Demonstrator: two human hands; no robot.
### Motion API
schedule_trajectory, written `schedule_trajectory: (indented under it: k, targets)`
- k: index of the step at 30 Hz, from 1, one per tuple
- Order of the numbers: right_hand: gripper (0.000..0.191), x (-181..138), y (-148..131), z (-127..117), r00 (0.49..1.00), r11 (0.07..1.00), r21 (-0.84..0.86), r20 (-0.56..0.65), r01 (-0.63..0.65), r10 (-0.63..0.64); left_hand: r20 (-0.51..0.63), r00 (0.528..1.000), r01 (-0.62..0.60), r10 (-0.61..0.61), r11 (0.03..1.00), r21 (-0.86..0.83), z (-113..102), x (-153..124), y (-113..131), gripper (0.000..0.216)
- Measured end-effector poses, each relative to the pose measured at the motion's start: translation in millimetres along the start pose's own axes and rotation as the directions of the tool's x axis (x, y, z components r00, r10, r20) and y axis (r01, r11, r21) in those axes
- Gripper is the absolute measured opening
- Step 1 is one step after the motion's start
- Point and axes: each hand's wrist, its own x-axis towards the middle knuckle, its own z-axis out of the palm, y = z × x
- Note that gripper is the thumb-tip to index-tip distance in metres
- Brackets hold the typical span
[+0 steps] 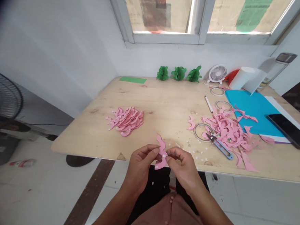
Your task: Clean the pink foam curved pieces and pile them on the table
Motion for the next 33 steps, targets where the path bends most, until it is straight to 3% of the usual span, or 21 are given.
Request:
schedule_trajectory:
  k: [3,5,7,9,11,14,25,28,33]
  targets:
    - [0.014,0.0,-0.3,-0.5,0.999,0.999,-0.045,-0.034,0.011,-0.012,-0.005,0.998,-0.064,0.065,0.991,0.121,-1.7,-2.2,-2.9,0.015]
    - [0.014,0.0,1.2,-0.9,0.995,0.992,-0.119,-0.090,0.040,-0.051,-0.030,0.969,-0.223,0.245,0.924,0.310,-3.7,-6.2,-5.2,0.022]
    - [0.014,-0.2,3.8,-1.1,0.984,0.977,-0.197,-0.140,0.083,-0.112,0.025,0.863,-0.438,0.505,0.721,0.538,-5.2,-10.2,-7.5,0.019]
    - [0.014,-0.6,6.3,-1.0,0.969,0.957,-0.260,-0.171,0.129,-0.177,0.180,0.717,-0.592,0.673,0.452,0.667,-5.4,-12.1,-9.9,0.011]
    - [0.013,-1.3,7.9,-0.6,0.950,0.932,-0.317,-0.196,0.174,-0.244,0.315,0.613,-0.662,0.725,0.253,0.705,-4.4,-11.4,-12.1,0.010]
    - [0.012,-2.8,8.3,-0.3,0.920,0.896,-0.386,-0.222,0.221,-0.322,0.398,0.545,-0.678,0.738,0.108,0.727,-2.0,-8.2,-13.8,0.011]
    - [0.012,-4.1,8.1,-4.4,0.911,0.867,-0.438,-0.209,0.238,-0.355,0.542,0.470,-0.700,0.697,-0.080,0.709,2.3,-2.9,-11.7,0.012]
    - [0.012,-3.7,8.2,-5.3,0.913,0.870,-0.437,-0.215,0.228,-0.346,0.534,0.471,-0.704,0.703,-0.066,0.707,3.3,-1.4,-13.3,0.013]
    - [0.014,-1.5,10.6,-8.1,0.925,0.897,-0.402,-0.235,0.186,-0.298,0.453,0.519,-0.688,0.725,0.040,0.725,1.2,-2.5,-12.9,0.014]
